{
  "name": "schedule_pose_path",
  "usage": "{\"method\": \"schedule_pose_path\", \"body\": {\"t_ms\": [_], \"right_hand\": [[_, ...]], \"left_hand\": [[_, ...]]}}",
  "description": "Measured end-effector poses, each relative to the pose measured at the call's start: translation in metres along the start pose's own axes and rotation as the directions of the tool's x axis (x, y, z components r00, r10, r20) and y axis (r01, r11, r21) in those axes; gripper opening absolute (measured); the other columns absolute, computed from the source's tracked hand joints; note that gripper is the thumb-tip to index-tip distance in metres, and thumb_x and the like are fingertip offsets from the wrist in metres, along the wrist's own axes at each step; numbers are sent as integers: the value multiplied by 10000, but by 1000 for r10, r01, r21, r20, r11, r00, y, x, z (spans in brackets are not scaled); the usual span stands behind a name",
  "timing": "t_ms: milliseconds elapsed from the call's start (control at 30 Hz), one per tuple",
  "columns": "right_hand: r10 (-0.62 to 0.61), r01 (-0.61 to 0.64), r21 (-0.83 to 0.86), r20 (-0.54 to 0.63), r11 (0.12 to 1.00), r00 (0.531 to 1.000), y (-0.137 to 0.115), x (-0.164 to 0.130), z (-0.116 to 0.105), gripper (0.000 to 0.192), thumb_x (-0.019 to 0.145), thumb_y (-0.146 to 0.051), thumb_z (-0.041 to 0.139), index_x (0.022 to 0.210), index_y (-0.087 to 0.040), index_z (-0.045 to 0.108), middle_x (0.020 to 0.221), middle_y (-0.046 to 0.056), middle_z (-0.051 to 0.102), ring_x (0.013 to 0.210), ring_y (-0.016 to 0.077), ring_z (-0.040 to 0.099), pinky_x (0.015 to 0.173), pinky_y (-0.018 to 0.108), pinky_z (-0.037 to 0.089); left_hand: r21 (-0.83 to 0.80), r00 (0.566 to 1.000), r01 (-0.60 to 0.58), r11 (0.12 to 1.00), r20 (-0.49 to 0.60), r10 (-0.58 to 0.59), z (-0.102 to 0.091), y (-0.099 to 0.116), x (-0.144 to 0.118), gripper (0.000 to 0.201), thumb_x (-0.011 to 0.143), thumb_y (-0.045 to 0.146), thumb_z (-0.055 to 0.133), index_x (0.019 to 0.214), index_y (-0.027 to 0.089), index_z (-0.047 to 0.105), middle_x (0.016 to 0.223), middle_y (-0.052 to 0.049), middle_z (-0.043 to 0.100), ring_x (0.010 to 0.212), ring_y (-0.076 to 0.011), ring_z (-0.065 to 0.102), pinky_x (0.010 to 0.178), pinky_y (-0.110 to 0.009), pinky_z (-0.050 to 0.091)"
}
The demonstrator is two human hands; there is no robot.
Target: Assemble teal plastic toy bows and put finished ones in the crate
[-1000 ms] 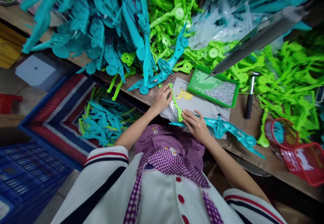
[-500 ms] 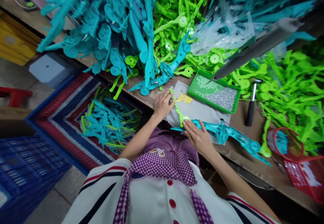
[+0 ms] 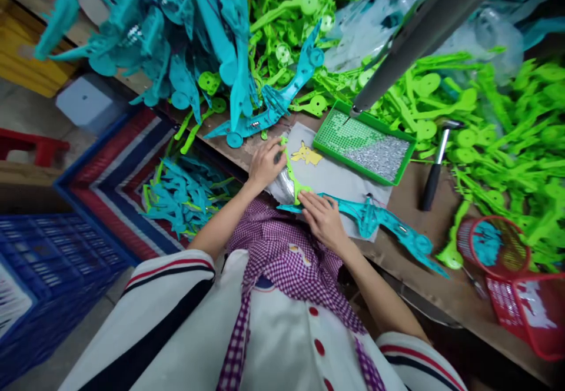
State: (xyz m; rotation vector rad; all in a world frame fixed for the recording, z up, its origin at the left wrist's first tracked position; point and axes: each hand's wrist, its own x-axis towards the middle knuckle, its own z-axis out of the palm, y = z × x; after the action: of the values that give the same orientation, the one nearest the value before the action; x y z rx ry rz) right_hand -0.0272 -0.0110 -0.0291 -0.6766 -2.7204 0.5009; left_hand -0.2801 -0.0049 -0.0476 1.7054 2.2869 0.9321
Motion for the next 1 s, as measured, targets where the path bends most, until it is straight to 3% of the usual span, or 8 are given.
{"method": "schedule_pose_path", "body": {"t_ms": [200,300,433,533,700,900,1000], "right_hand": [[71,-70,53,-25,996,997,2,3,1,428,1050,-317,385,1459,-300,508,1451,30,584,1336,214,545,1051,452,361],[85,-84,52,-25,995,996,1,11,4,456,1046,-312,375,1492,-318,465,1469,33,565,1343,231,536,1041,474,371],[109,-106,68,-35,992,993,6,22,6,479,1037,-310,380,1513,-322,434,1463,39,570,1342,246,536,1046,499,389],[107,-106,108,-10,988,994,9,25,4,488,1035,-288,378,1519,-334,422,1467,28,568,1339,232,541,1046,486,414],[99,-96,167,-10,981,995,9,25,0,510,1030,-236,370,1532,-319,403,1461,28,580,1332,209,554,1062,452,438],[82,-82,13,-9,997,997,8,24,2,540,1013,-225,418,1550,-274,379,1502,73,528,1392,266,499,1024,469,443],[59,-60,-37,-5,998,998,10,23,3,557,1022,-221,403,1571,-278,323,1509,79,513,1392,247,507,1035,459,424]], "left_hand": [[-55,999,-36,998,-18,35,-1,-6,0,278,998,384,501,1168,230,658,1413,-77,591,1337,-230,526,1155,-435,404],[-85,994,-87,993,53,92,-8,2,-6,343,971,443,557,1248,257,634,1454,-75,561,1375,-235,494,1184,-459,358],[-161,918,-185,969,323,229,-19,18,-14,318,932,430,631,1210,281,672,1379,-57,634,1433,-265,434,1226,-548,222],[-226,856,-150,962,458,241,-24,22,-13,337,895,411,683,1207,284,670,1360,-64,648,1452,-287,406,1224,-606,146],[-259,824,-99,961,520,225,-25,15,-7,415,812,455,769,1178,298,657,1361,-56,638,1468,-314,367,1213,-653,52],[-238,789,-92,967,575,217,-23,13,-2,416,770,488,800,1120,302,674,1399,-39,613,1456,-319,374,1207,-651,71],[-218,768,-83,972,607,202,-25,17,2,404,772,479,801,1113,303,674,1433,-43,591,1463,-322,361,1198,-665,61]]}}
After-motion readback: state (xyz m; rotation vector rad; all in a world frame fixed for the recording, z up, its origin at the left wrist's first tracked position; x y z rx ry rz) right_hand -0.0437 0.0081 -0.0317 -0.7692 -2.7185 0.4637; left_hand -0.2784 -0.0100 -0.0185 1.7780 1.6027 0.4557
